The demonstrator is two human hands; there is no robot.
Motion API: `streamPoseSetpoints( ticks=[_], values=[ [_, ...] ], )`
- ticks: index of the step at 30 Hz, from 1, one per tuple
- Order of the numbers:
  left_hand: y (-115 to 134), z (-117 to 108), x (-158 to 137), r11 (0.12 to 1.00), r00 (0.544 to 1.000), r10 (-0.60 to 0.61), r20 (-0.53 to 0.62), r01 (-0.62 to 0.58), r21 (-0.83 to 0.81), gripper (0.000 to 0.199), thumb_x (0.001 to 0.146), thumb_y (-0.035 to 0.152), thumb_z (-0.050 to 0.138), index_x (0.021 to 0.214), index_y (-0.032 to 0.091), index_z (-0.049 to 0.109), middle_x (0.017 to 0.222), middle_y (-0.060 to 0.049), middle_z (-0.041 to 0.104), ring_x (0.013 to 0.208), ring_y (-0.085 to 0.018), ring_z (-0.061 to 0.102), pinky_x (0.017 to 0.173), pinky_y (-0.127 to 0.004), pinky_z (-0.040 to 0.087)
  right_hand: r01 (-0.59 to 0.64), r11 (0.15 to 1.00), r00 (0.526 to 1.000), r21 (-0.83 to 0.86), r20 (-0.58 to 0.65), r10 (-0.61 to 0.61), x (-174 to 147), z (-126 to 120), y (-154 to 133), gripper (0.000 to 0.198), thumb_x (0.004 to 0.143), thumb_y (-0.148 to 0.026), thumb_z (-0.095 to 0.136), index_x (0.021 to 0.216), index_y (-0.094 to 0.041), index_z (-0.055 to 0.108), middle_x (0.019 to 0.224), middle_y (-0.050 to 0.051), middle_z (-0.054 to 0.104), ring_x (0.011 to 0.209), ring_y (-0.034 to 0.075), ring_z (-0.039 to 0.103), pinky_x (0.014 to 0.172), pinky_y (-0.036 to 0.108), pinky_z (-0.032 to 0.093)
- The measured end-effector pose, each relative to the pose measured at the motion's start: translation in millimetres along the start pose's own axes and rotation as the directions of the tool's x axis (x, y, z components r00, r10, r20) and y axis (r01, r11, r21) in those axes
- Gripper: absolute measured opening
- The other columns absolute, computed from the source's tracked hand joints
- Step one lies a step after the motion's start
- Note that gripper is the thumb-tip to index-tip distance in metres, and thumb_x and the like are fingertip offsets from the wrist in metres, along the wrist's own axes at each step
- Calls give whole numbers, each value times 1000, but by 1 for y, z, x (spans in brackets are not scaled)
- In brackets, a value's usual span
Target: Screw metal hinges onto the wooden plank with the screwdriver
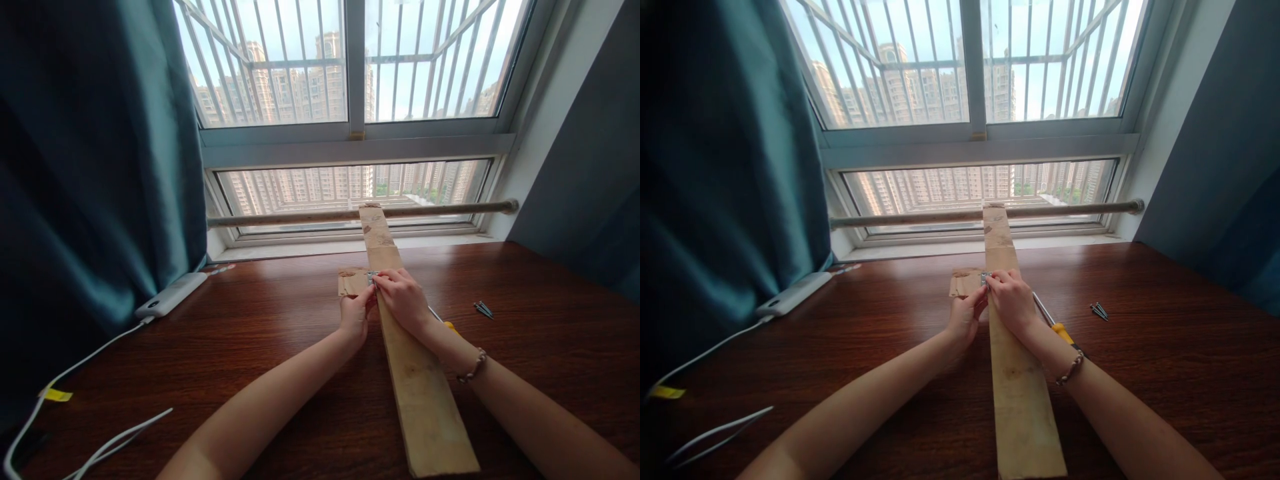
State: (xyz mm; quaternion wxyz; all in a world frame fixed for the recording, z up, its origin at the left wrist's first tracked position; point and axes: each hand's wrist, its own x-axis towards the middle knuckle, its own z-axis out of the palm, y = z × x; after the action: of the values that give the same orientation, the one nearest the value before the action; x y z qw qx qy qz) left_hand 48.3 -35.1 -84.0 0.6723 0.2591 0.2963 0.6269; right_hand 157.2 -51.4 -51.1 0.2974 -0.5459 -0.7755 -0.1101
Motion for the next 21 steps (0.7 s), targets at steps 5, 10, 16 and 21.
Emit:
streamPoseSetpoints(
  ticks=[5, 10, 16, 21],
  values=[
    [0, 0, 1, 1000, 1000, -5, -8, 5, 1, 24, 60, 9, 71, 83, 9, 67, 86, -9, 68, 77, -15, 64, 70, -24, 49, 3, 1000, 1000, -6, 3, -3, 0, 1, 0, 25, 87, -21, 44, 101, -22, 65, 106, 6, 62, 96, 22, 51, 85, 32, 43],
    [1, 2, -2, 1000, 1000, 21, 18, -21, -1, 20, 61, 10, 70, 81, 9, 66, 84, -9, 68, 75, -14, 63, 73, -25, 49, -13, 999, 1000, 50, -14, 14, 0, 2, -1, 25, 85, -19, 45, 101, -22, 64, 106, 7, 61, 98, 22, 53, 84, 32, 44],
    [1, 2, -2, 1000, 1000, 5, -17, -5, 17, 24, 59, 10, 72, 82, 11, 64, 81, -7, 68, 69, -13, 63, 69, -25, 50, -128, 974, 989, 189, -51, 140, 13, -32, 25, 34, 79, -22, 53, 113, -20, 57, 107, 8, 61, 77, 18, 61, 70, 30, 48],
    [-2, -1, 1, 1000, 998, -13, -56, 14, 12, 23, 56, 10, 74, 75, 11, 62, 72, -4, 65, 61, -10, 59, 62, -22, 49, -367, 928, 908, -60, 192, 372, 9, -63, 106, 12, 69, -27, 65, 78, -20, 68, 75, 6, 68, 71, 20, 62, 62, 28, 44]
  ],
)
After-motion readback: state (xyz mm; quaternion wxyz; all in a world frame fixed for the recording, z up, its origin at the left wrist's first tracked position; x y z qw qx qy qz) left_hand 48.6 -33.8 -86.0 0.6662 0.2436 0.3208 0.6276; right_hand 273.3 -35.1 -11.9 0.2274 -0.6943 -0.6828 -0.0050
